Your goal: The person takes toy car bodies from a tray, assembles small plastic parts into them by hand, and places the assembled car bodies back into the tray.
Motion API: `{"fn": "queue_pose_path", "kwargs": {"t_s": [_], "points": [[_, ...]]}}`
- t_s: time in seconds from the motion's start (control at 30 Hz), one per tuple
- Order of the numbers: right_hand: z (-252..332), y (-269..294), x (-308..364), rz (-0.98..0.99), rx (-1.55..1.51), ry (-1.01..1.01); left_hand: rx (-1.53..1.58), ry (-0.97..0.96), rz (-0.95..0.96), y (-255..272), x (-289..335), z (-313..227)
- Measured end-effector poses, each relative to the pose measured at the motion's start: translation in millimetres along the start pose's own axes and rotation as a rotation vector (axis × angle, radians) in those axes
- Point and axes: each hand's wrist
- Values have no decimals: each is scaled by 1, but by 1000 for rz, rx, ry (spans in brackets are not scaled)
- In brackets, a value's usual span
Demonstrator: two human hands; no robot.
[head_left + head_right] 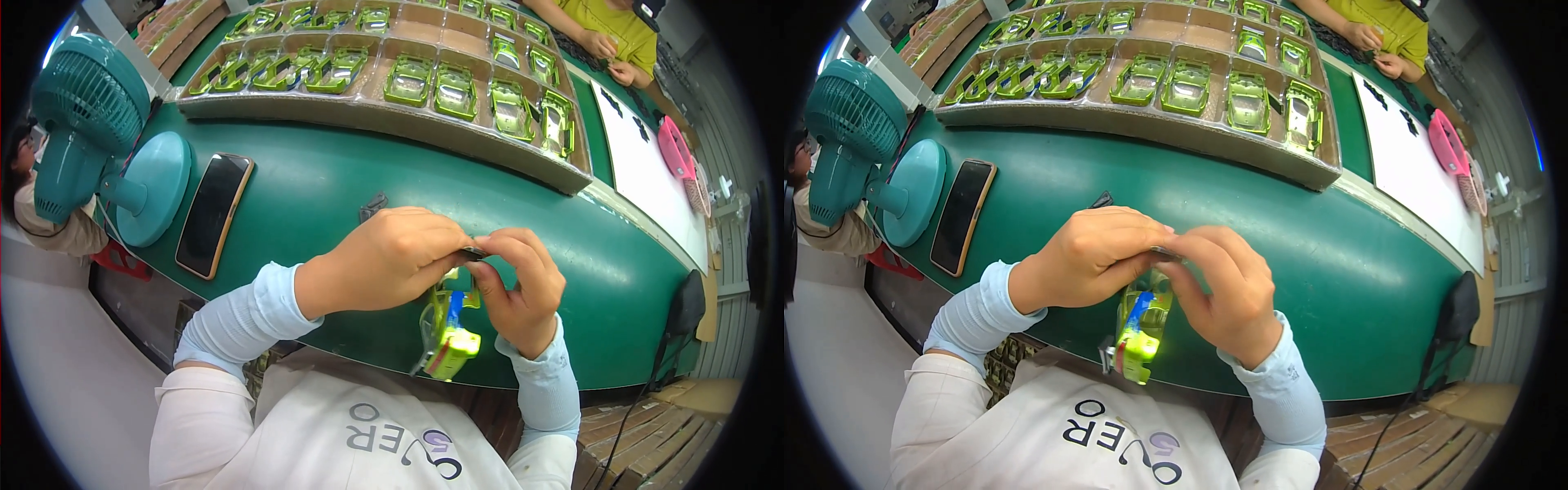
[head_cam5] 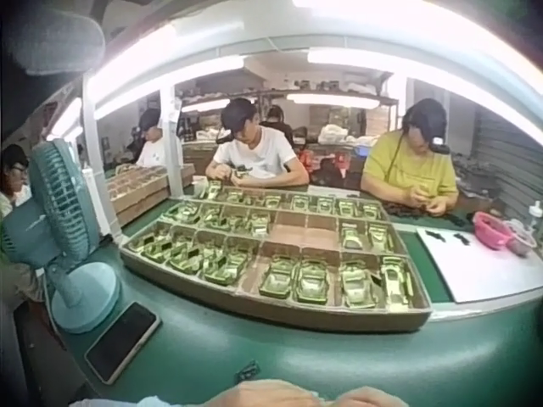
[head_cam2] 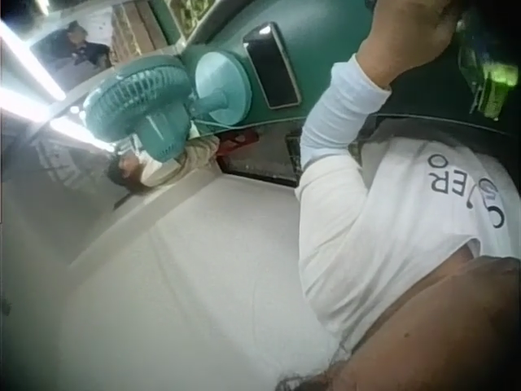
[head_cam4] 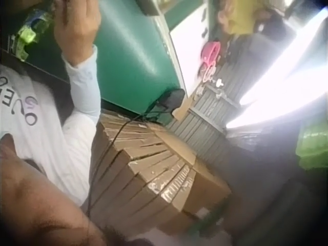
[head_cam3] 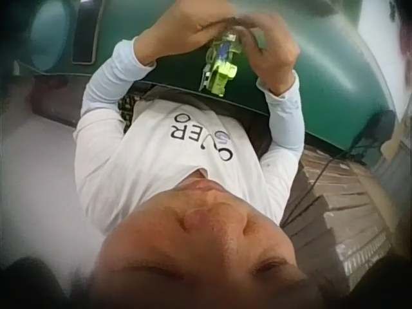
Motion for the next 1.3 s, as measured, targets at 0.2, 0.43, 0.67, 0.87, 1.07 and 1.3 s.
{"fn": "queue_pose_path", "kwargs": {"t_s": [0.2, 0.43, 0.67, 0.87, 1.07, 1.3], "points": [[0, 5, 1, 101, 77, 4, -192, -72, 56, 0, 0, -5], [3, 2, 7, 100, 18, -23, -260, -109, 99, -1, 2, -12], [3, 2, 2, -46, 43, 15, -89, 40, 19, 5, -5, -3], [-3, -6, 7, -119, -3, 123, 1236, 821, 242, -7, -3, 4], [-17, -9, 10, 202, -67, -371, 1417, 735, -129, 20, -7, 25], [2, -26, 14, 532, -21, -612, 1378, 626, -338, 25, -9, 34]]}}
Point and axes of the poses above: each hand's wrist, its own x-axis away from the middle knuckle, its own y-axis out of the back of the hand, z = x × y, and after that the axes turned 10 degrees about -x, right-handed
